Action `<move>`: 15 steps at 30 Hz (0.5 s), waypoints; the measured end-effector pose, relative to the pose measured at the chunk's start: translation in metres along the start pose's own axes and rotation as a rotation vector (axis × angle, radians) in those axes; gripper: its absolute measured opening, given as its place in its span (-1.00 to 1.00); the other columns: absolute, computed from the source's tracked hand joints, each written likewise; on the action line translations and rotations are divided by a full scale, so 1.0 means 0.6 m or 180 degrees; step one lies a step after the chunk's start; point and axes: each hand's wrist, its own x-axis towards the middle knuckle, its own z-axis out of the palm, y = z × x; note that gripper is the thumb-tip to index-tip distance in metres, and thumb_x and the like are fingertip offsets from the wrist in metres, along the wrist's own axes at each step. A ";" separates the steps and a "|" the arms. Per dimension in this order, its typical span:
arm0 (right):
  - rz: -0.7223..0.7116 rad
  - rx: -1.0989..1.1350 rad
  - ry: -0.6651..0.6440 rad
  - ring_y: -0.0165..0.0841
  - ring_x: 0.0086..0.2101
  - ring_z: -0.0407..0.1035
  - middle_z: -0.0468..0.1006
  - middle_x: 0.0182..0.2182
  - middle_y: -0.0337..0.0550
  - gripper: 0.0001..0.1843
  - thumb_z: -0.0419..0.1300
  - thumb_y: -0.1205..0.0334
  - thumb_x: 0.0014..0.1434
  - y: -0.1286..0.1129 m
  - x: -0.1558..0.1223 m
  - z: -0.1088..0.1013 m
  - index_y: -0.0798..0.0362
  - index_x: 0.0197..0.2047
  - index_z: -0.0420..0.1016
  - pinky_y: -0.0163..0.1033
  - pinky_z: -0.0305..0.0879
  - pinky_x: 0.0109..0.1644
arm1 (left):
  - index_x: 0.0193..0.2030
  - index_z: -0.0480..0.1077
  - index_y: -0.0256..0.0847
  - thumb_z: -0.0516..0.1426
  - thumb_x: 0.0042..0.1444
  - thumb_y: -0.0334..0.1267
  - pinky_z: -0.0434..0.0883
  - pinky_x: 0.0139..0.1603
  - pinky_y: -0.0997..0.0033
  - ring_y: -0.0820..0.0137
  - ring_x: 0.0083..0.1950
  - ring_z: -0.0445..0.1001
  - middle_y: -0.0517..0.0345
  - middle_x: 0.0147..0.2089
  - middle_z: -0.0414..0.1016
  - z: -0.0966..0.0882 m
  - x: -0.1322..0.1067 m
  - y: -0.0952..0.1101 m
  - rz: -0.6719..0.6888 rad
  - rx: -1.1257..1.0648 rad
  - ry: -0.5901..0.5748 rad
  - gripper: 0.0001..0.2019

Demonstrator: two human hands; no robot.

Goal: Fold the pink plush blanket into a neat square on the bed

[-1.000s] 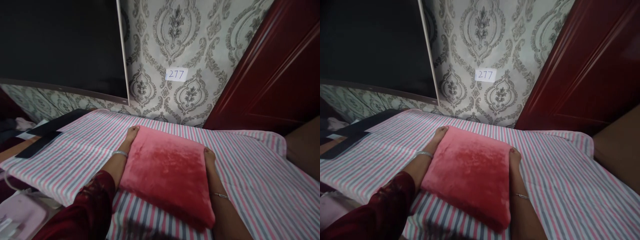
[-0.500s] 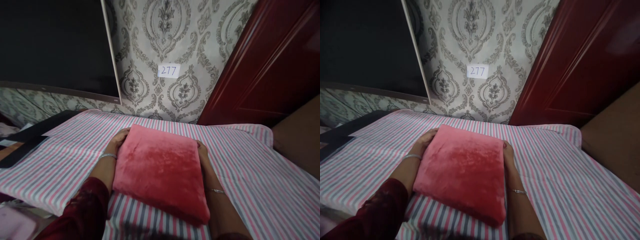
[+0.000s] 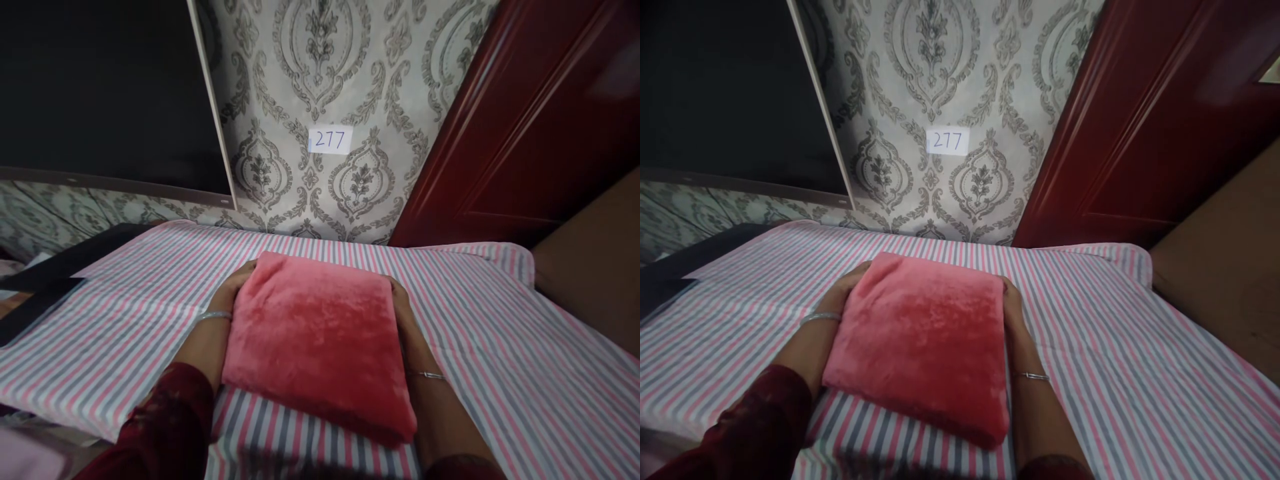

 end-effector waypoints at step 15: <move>0.0285 -0.0314 0.0357 -0.27 -0.44 0.24 0.35 -0.61 -0.22 -0.61 0.03 -0.18 0.05 0.013 0.008 -0.004 -0.08 -0.58 0.15 -0.21 0.15 -0.41 | -0.27 0.56 -0.19 0.43 -0.24 -0.11 0.53 -0.19 0.32 0.09 -0.09 0.56 0.04 -0.22 0.64 0.006 -0.019 -0.003 0.0206 -0.0394 0.0207 -0.63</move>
